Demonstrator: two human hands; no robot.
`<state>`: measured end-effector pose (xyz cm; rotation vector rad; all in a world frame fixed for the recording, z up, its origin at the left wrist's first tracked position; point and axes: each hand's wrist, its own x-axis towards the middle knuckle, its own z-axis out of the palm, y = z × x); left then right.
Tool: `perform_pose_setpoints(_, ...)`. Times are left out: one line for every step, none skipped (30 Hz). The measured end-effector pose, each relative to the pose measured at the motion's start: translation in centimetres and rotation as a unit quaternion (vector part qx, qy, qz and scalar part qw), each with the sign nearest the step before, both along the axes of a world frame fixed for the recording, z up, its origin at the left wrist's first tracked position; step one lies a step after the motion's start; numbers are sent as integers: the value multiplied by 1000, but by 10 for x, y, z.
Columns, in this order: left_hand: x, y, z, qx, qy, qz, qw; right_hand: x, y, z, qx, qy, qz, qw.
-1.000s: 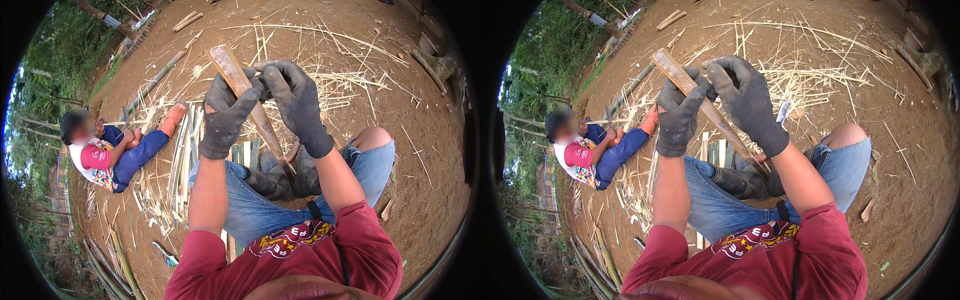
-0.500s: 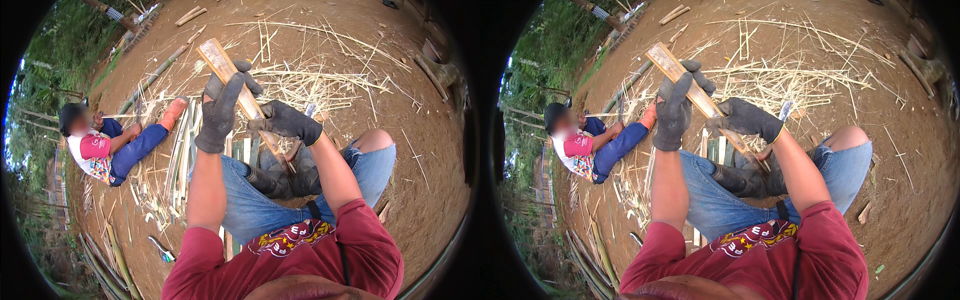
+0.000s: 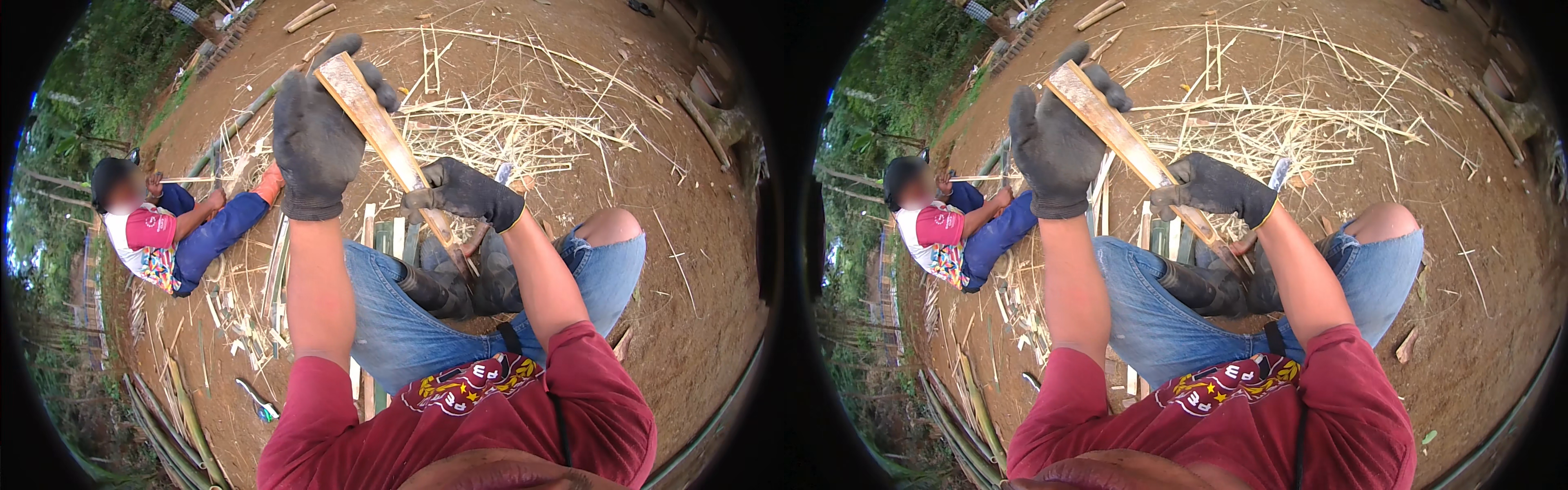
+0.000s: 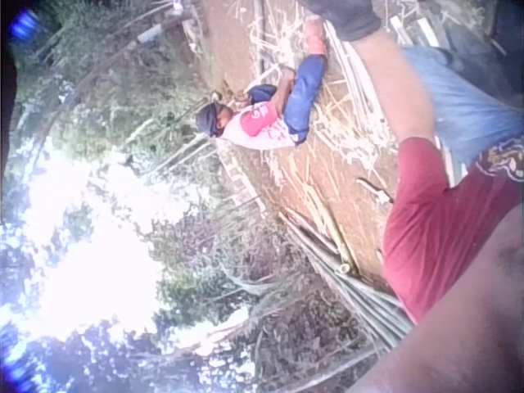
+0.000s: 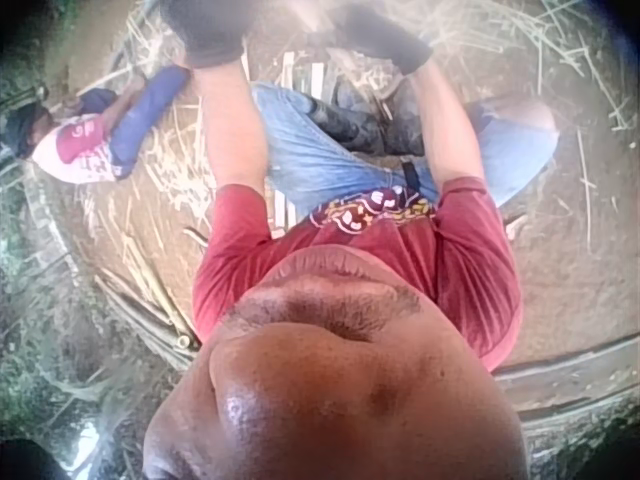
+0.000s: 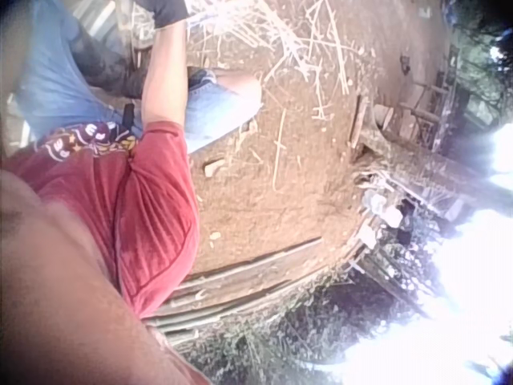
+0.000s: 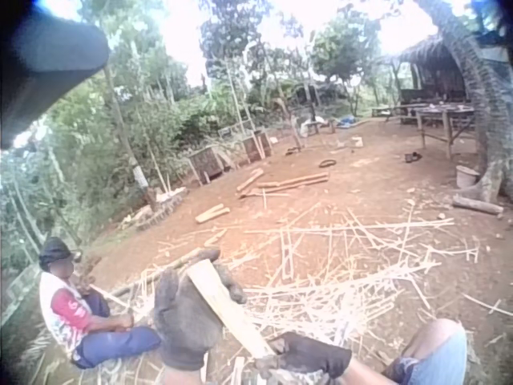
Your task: The person sits on the ground and uses a large knife to split bamboo stalks into thin strips. They repeatedly hold the bamboo, strike it with the knife, and peel away layers to create uniform strips, which are placed on the ground.
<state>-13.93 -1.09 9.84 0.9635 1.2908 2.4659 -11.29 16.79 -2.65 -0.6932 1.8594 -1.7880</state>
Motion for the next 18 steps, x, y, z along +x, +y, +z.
perform_pose_setpoints(3,4,5,37,-17,23,999,-1,1,-1,7,7,0,1000)
perform_pose_setpoints(10,9,13,72,-35,49,996,-2,1,-3,13,13,2,1000)
perform_pose_setpoints(14,12,16,108,-53,74,990,-4,0,-4,18,20,4,1000)
perform_pose_setpoints(12,7,12,53,-20,106,993,-4,1,-3,24,27,-7,999)
perform_pose_setpoints(7,3,6,-5,13,135,991,-4,5,2,28,35,-20,999)
perform_pose_setpoints(3,0,0,-63,48,163,983,-5,8,4,31,43,-33,998)
perform_pose_setpoints(4,1,-14,-90,66,166,980,-6,2,1,2,45,-68,997)
perform_pose_setpoints(5,-1,-23,-204,52,186,960,-8,5,1,44,56,-88,994)
perform_pose_setpoints(6,-4,-30,-316,38,202,926,-11,8,3,86,65,-107,988)
perform_pose_setpoints(9,-7,-39,-424,18,214,880,-10,6,5,130,69,-123,981)
perform_pose_setpoints(6,-2,-47,-408,11,230,884,-12,-1,-11,50,62,-142,987)
perform_pose_setpoints(4,-3,-47,-414,60,251,873,-18,-2,-22,14,36,-130,991)
perform_pose_setpoints(6,-3,-46,-381,50,289,877,-15,-7,-24,-16,31,-131,991)
perform_pose_setpoints(2,-1,-41,-345,50,326,879,-16,-7,-22,-46,35,-137,989)
perform_pose_setpoints(-2,-5,-40,-317,63,372,870,-18,-4,-27,6,56,-127,990)
perform_pose_setpoints(-6,-14,-35,-281,51,403,869,-19,-3,-31,19,64,-110,992)
perform_pose_setpoints(-12,-26,-31,-263,61,436,859,-22,0,-39,34,75,-96,992)
perform_pose_setpoints(-18,-36,-27,-244,72,467,847,-25,3,-45,49,86,-82,992)
